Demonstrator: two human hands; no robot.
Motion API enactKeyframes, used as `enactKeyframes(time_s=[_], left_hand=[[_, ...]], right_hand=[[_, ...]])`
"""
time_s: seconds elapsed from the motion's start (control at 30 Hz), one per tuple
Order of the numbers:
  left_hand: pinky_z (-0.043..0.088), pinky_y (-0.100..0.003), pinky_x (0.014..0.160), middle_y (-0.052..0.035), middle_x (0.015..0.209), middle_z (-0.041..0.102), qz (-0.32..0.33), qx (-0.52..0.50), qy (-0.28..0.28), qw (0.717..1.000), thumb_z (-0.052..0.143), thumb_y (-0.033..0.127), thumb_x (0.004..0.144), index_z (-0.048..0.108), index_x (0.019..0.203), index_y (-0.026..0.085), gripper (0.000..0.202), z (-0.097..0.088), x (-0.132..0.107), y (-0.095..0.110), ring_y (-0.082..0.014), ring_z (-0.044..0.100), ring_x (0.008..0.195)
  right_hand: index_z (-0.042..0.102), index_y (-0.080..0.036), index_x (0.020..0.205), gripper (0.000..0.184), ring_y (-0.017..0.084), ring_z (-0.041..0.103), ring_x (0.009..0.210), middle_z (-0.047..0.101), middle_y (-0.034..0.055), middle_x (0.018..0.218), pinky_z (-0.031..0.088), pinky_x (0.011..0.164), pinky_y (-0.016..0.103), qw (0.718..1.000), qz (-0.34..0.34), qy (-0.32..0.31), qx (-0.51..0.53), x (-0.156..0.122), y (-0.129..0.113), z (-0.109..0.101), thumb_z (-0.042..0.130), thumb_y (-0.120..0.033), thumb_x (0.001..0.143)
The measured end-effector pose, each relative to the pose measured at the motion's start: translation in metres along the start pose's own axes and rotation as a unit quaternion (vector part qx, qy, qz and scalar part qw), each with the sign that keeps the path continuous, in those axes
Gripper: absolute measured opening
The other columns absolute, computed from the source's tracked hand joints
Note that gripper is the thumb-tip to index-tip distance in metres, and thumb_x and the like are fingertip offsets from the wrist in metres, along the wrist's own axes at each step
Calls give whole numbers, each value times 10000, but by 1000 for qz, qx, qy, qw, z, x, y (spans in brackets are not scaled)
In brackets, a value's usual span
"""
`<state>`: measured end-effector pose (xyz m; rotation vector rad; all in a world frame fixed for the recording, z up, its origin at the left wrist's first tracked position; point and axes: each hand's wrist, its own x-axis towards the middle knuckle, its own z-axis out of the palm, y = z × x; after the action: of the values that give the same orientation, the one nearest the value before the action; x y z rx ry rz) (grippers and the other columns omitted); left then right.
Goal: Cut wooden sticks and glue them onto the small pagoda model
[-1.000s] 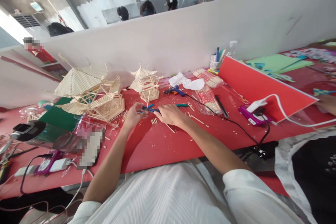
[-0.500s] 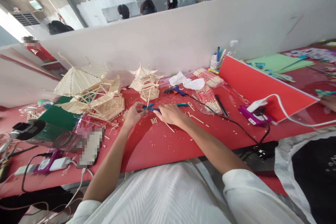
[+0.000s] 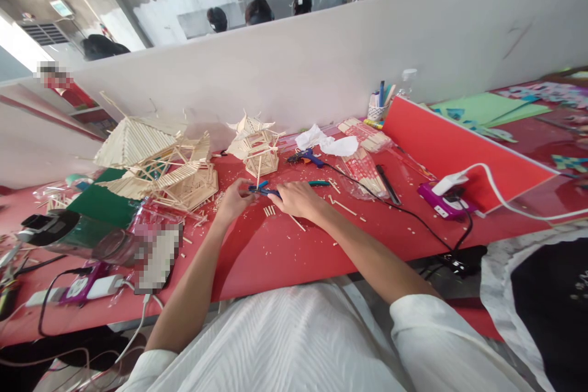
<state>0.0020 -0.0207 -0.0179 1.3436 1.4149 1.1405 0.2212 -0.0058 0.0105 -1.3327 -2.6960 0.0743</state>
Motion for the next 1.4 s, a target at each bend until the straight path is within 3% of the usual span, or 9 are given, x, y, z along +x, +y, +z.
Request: enactKeyframes(time_s=[0.2, 0.33, 0.5, 0.73, 0.93, 1.27, 1.4], left_hand=[[584, -308, 692, -9, 750, 722, 10, -4, -8, 1000, 819, 293, 696, 559, 1059, 202, 456, -2, 2, -3, -176, 700, 669], [543, -274, 667, -30, 764, 748, 41, 36, -16, 998, 759, 307, 750, 608, 1077, 198, 376, -9, 6, -9, -182, 703, 690], [494, -233, 595, -25, 711, 735, 62, 111, -54, 990, 729, 337, 780, 662, 827, 189, 169, -15, 8, -18, -156, 667, 626], [549, -254, 540, -28, 591, 704, -23, 88, -126, 988, 848, 358, 697, 704, 679, 202, 214, -7, 6, -28, -176, 686, 553], [587, -256, 582, -15, 603, 698, -83, 56, -129, 987, 827, 270, 729, 690, 771, 167, 177, -2, 6, -29, -165, 709, 573], [522, -239, 543, -22, 661, 672, 17, 100, -158, 982, 726, 212, 764, 689, 854, 185, 102, 1, 6, -32, -158, 658, 572], [514, -234, 567, -12, 781, 681, 75, 105, -95, 987, 610, 155, 810, 656, 1020, 182, 216, -1, 7, -26, -123, 636, 561]], right_hand=[[667, -140, 1137, 518, 343, 707, 1018, 742, 196, 1125, 456, 832, 394, 1000, 1, 2, 8, 3, 4, 0, 308, -507, 1064], [660, -156, 1130, 497, 329, 699, 999, 741, 178, 1126, 435, 805, 376, 1000, -10, 13, 4, 4, 18, -2, 317, -510, 1060], [648, -169, 1070, 432, 283, 671, 991, 736, 137, 1098, 382, 741, 331, 997, -51, 51, 11, 5, 40, -2, 341, -472, 1058], [639, -165, 1089, 440, 256, 643, 946, 729, 117, 1042, 342, 725, 324, 992, -67, 95, 39, 7, 51, 3, 312, -458, 1055], [641, -168, 1084, 437, 252, 646, 949, 729, 116, 1061, 349, 725, 318, 992, -73, 88, 52, 8, 49, 5, 323, -466, 1051], [636, -170, 1080, 419, 248, 656, 948, 732, 110, 1065, 356, 731, 316, 992, -79, 88, 53, 9, 48, 7, 328, -453, 1058], [641, -170, 1044, 415, 250, 659, 917, 734, 115, 1046, 357, 709, 323, 992, -80, 85, 39, 10, 49, 9, 337, -452, 1059]])
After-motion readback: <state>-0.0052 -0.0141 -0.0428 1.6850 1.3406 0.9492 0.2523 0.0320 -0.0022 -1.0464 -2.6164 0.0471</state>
